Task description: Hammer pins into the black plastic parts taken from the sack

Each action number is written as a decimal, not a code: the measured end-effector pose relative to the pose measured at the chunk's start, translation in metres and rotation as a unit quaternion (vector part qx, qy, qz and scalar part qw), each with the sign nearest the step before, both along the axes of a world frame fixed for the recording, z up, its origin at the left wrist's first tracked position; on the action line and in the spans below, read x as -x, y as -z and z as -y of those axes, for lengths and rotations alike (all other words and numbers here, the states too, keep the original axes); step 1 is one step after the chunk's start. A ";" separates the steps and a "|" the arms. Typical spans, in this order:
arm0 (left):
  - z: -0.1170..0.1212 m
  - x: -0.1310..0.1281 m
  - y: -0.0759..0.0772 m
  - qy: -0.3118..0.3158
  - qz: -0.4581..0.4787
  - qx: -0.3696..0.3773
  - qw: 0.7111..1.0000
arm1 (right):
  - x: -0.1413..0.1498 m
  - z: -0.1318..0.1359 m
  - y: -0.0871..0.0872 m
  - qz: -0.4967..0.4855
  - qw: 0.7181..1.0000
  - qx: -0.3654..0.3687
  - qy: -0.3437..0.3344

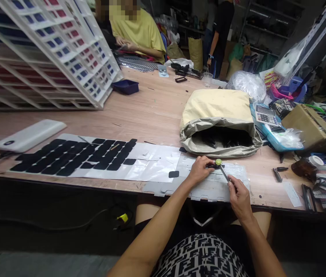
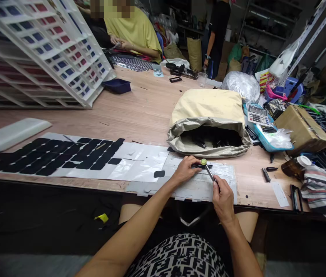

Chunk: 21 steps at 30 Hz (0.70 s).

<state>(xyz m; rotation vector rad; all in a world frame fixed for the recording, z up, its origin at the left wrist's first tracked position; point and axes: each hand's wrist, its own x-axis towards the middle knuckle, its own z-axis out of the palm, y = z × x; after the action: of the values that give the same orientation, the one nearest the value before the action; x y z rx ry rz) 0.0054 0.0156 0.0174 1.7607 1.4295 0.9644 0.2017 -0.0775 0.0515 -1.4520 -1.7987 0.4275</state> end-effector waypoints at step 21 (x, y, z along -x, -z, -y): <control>-0.003 -0.002 0.000 0.001 -0.036 0.021 0.999 | -0.022 -0.007 0.004 0.039 0.998 -0.005 0.039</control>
<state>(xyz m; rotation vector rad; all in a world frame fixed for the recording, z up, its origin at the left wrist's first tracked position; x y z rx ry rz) 0.0070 0.0183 0.0172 1.7813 1.4820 0.8734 0.2237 -0.0705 0.0479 -1.5457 -1.7951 0.3270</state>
